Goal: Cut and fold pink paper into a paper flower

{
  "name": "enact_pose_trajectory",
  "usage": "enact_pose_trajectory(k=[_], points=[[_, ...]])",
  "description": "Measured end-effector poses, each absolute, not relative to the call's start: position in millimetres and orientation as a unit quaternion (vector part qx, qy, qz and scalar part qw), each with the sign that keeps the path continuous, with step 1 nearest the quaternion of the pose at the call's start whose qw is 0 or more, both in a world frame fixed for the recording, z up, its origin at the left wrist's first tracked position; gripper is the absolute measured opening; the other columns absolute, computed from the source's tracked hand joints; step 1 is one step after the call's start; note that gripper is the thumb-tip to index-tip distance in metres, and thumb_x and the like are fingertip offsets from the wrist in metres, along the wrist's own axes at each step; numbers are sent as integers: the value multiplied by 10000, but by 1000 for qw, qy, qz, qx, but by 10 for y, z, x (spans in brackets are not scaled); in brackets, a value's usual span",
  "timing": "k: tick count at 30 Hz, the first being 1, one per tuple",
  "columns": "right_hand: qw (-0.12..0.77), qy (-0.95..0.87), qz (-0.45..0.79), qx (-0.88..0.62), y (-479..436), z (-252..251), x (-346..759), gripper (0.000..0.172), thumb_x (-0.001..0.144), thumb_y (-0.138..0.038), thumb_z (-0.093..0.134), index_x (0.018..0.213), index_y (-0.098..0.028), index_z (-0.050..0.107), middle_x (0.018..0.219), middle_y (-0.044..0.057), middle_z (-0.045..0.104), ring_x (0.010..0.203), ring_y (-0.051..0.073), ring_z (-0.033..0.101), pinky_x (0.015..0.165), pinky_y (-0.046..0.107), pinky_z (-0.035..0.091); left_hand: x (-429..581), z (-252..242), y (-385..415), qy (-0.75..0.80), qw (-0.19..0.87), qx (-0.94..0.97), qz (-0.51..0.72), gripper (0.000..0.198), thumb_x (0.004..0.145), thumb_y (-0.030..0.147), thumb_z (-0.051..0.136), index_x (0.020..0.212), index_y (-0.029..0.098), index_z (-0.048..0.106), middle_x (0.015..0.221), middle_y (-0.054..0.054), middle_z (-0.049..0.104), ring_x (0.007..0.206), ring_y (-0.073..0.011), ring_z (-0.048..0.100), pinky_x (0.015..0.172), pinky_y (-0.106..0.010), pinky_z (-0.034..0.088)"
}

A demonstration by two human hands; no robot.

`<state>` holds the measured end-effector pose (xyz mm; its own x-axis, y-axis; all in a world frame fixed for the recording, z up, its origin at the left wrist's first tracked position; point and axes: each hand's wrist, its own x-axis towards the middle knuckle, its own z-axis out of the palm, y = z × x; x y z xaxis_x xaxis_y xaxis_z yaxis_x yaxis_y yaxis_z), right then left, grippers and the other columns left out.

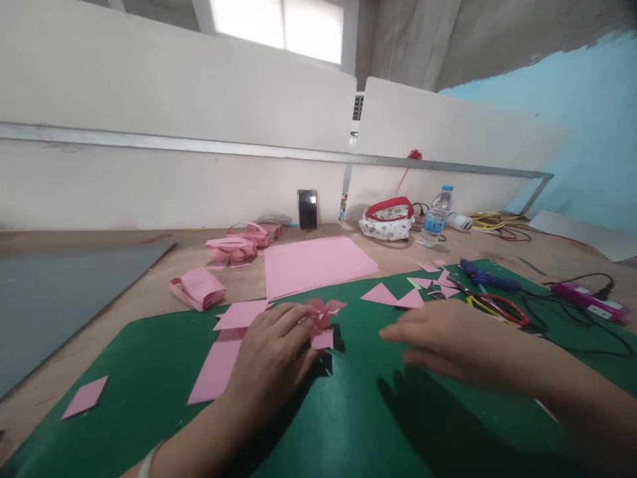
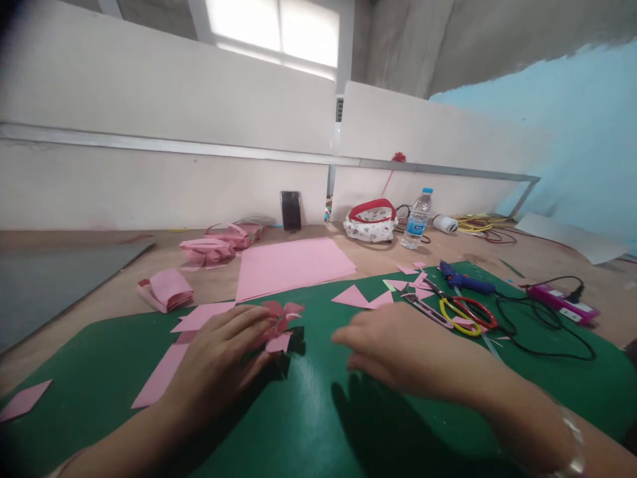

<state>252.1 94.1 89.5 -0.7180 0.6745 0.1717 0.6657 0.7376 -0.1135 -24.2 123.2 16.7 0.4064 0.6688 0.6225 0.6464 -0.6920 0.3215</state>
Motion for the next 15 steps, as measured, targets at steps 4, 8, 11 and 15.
enact_pose_trajectory(k=[4, 8, 11, 15], points=[[200, -897, 9, -395, 1429, 780, 2096, 192, 897, -167, 548, 1018, -210, 691, 941, 67, 717, 863, 206, 671, 758, 308, 516, -255, 138, 1239, 364, -6, 856, 368, 510, 713, 521, 711, 1048, 137, 679, 1074, -139, 726, 981, -335, 645, 801, -482, 517], [226, -885, 6, -407, 1688, 426, 2130, 195, 849, -88, 543, 963, -151, 688, 1095, 130, 678, 997, 231, 649, 846, 345, 528, -271, 97, 1237, 382, 5, 829, 409, 165, 862, 294, 588, 977, 211, 672, 983, -52, 734, 929, -218, 662, 794, -346, 521], [234, -882, 17, -408, 1672, 379, 2219, 197, 852, -116, 557, 1011, -120, 673, 1102, 152, 674, 1027, 243, 643, 865, 357, 536, -271, 83, 1189, 443, 96, 782, 428, 46, 853, 224, 592, 856, 239, 635, 904, -1, 711, 857, -166, 658, 739, -265, 513], [263, -879, -26, -396, 1524, 623, 2281, 278, 920, -199, 510, 1170, -123, 604, 1202, 148, 637, 1124, 229, 594, 942, 360, 502, -257, 123, 1117, 501, 223, 722, 422, 119, 858, 228, 560, 742, 250, 560, 751, 40, 681, 680, -149, 642, 656, -247, 513]])
